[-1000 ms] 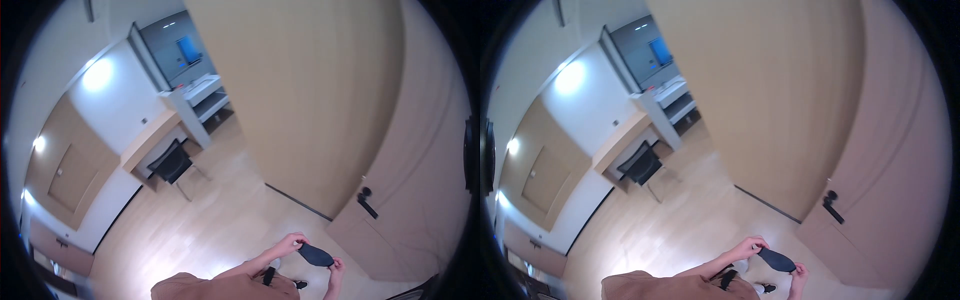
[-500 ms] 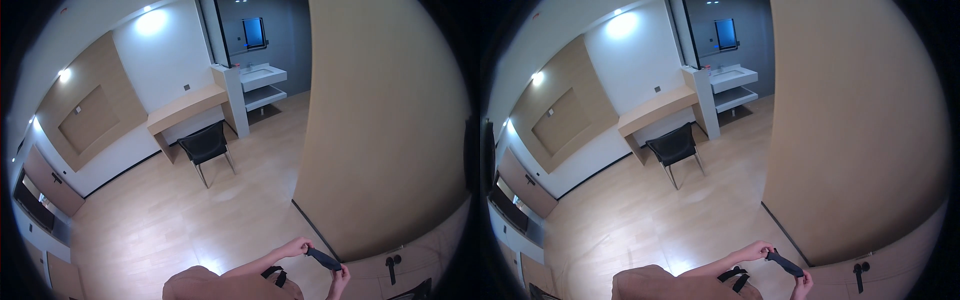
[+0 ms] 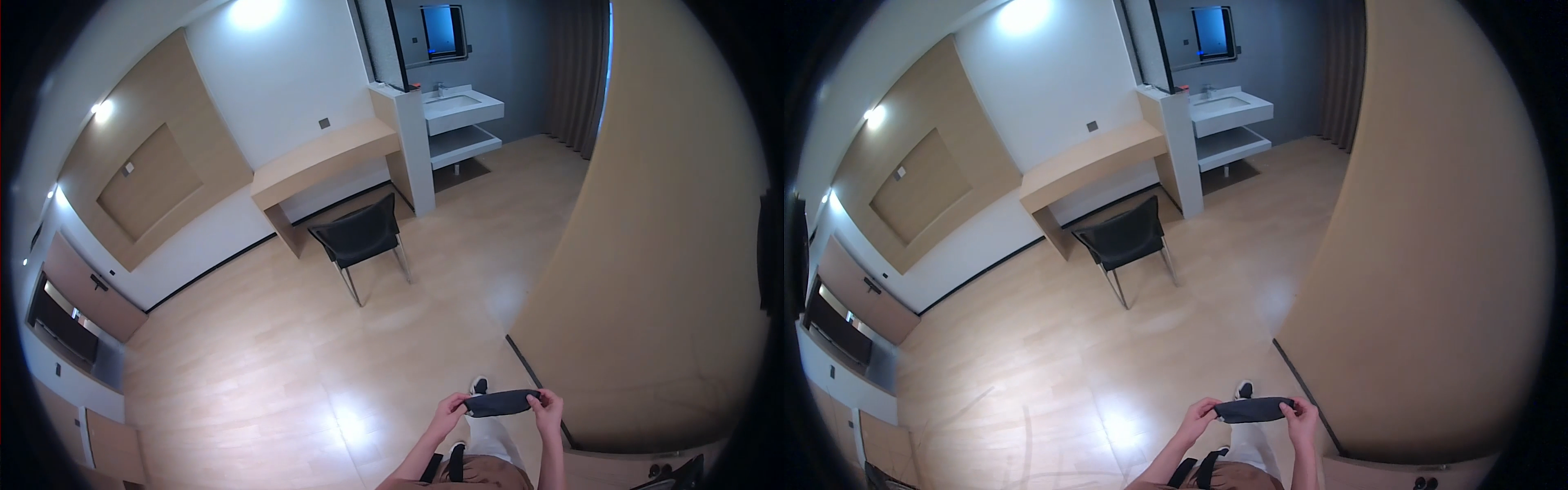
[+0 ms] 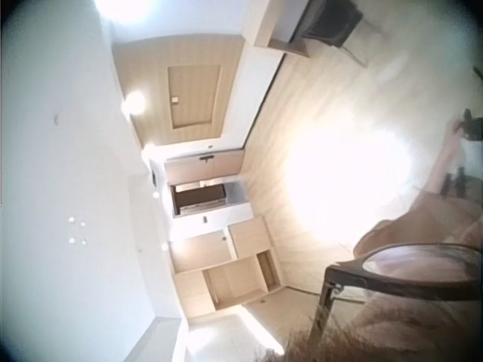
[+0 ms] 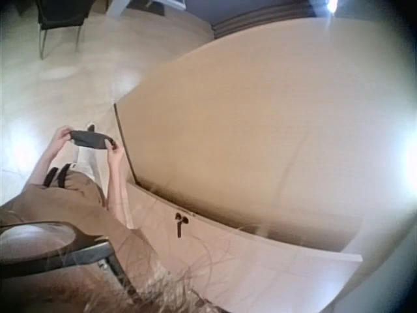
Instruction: The person washes a yellow and black case in a sink and then uses the damp case to wipe down a light-up ledge and a door handle in a room.
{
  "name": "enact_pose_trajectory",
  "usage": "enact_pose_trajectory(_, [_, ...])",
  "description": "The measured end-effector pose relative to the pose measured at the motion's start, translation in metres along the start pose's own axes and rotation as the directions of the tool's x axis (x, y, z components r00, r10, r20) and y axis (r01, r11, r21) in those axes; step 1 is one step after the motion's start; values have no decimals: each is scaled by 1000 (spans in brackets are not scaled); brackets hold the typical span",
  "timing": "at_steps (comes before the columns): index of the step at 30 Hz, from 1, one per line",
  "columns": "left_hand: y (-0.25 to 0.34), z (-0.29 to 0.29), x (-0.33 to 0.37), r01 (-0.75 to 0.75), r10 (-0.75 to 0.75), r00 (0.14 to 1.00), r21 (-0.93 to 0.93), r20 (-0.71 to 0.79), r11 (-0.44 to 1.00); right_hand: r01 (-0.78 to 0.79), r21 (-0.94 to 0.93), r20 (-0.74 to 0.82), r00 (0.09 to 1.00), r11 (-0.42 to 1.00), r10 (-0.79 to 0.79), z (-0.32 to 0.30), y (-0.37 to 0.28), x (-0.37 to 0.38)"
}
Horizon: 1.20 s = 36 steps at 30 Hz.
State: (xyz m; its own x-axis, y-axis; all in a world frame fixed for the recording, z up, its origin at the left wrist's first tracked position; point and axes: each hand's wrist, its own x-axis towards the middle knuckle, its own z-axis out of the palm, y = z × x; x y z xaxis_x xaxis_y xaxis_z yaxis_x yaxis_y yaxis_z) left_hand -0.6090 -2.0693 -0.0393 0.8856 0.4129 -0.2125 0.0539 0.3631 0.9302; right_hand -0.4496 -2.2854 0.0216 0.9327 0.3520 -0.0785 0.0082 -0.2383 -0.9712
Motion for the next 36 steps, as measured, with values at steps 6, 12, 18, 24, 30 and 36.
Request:
enact_pose_trajectory(6, [13,-85,70,13,-22,981,-49,-193,999,119,33,170,978,992,-123,109,-3,122])
enact_pose_trajectory(12, [68,-164,190,37,-50,963,-53,-266,998,219,-100,282,942,971,-183,218,-51,261])
enact_pose_trajectory(18, [173,-222,311,58,-72,941,-52,-330,997,221,-30,257,944,975,-207,307,-127,391])
enact_pose_trajectory(24, [235,-284,433,88,-196,863,-243,-466,966,247,-26,288,930,969,-229,361,-165,499])
enact_pose_trajectory(30, [185,-440,581,-205,-163,820,-548,-548,811,140,-132,260,960,981,-102,408,-148,605])
enact_pose_trajectory(36, [198,-521,741,-310,-71,-141,-24,-987,951,31,-99,66,998,995,-24,443,-121,731])
